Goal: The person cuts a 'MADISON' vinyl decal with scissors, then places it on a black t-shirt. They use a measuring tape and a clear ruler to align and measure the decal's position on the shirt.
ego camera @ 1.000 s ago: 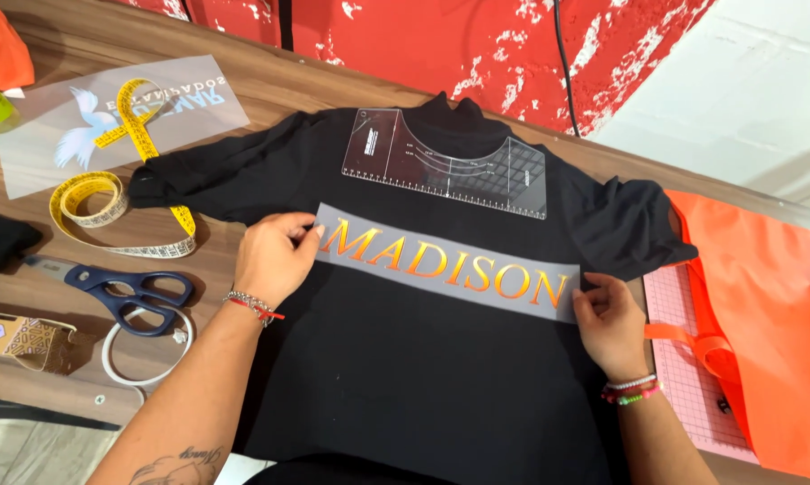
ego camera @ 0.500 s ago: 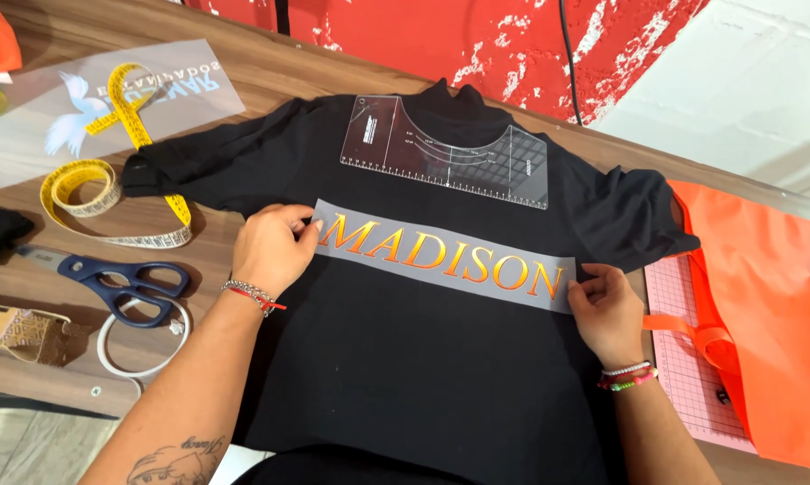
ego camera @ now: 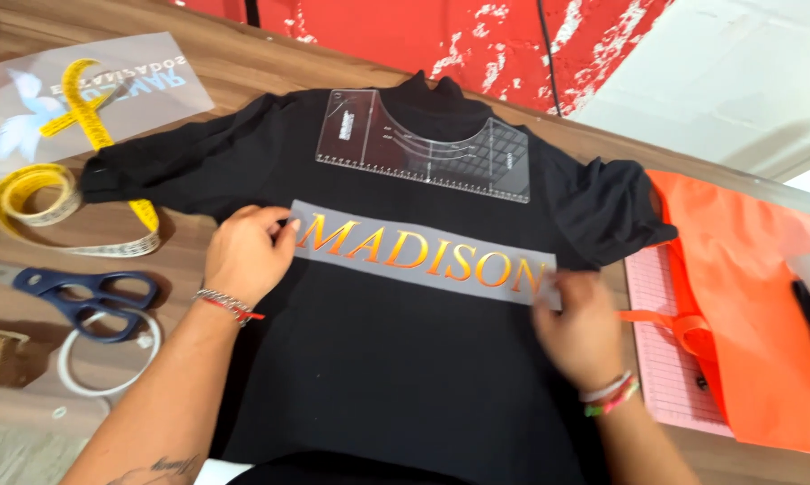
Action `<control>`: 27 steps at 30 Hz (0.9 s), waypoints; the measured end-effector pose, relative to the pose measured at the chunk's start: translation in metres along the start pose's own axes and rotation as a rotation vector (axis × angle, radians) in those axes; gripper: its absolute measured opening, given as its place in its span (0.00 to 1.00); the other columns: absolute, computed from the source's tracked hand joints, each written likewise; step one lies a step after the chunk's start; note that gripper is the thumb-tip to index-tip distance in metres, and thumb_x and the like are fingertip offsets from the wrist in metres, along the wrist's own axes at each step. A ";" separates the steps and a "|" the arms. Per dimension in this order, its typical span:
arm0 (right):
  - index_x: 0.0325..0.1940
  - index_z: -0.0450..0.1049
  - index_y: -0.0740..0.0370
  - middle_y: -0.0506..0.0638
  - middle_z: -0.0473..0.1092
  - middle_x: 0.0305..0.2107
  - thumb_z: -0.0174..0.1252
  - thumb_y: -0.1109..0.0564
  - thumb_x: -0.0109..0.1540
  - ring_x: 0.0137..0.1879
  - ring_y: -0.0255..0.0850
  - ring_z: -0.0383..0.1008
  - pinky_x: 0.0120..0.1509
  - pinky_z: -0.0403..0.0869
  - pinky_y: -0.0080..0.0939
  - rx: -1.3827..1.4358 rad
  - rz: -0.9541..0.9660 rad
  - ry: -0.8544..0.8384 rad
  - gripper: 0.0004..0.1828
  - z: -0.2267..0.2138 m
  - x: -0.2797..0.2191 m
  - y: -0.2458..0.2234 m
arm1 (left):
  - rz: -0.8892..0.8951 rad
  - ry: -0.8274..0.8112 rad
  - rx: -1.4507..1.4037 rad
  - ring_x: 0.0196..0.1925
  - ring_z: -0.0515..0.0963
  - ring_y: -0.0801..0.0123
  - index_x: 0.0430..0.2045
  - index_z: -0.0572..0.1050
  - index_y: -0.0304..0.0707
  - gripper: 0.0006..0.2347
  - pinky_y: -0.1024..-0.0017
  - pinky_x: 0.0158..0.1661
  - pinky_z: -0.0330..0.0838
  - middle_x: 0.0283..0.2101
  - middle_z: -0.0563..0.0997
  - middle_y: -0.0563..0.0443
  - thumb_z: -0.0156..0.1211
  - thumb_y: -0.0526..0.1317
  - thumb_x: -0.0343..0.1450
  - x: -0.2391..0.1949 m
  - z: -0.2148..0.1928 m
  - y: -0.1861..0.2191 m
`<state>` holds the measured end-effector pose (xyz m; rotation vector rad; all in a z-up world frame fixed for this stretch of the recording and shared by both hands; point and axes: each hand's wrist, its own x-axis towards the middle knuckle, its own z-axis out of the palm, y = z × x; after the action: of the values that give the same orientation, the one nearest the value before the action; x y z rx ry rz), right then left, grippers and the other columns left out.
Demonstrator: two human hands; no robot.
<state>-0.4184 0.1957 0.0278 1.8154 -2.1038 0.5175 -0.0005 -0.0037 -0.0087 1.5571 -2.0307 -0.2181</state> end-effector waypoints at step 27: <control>0.78 0.55 0.38 0.36 0.53 0.78 0.57 0.23 0.47 0.84 0.49 0.51 0.76 0.59 0.68 -0.006 -0.291 -0.153 0.57 0.044 -0.046 -0.026 | -0.002 0.480 -0.382 0.50 0.79 0.59 0.56 0.69 0.34 0.18 0.63 0.58 0.70 0.44 0.79 0.47 0.45 0.26 0.72 0.008 -0.057 -0.011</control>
<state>-0.3860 0.2117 -0.0304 2.1702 -1.8791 0.3067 0.0372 -0.0029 0.0362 1.2300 -1.5103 -0.1956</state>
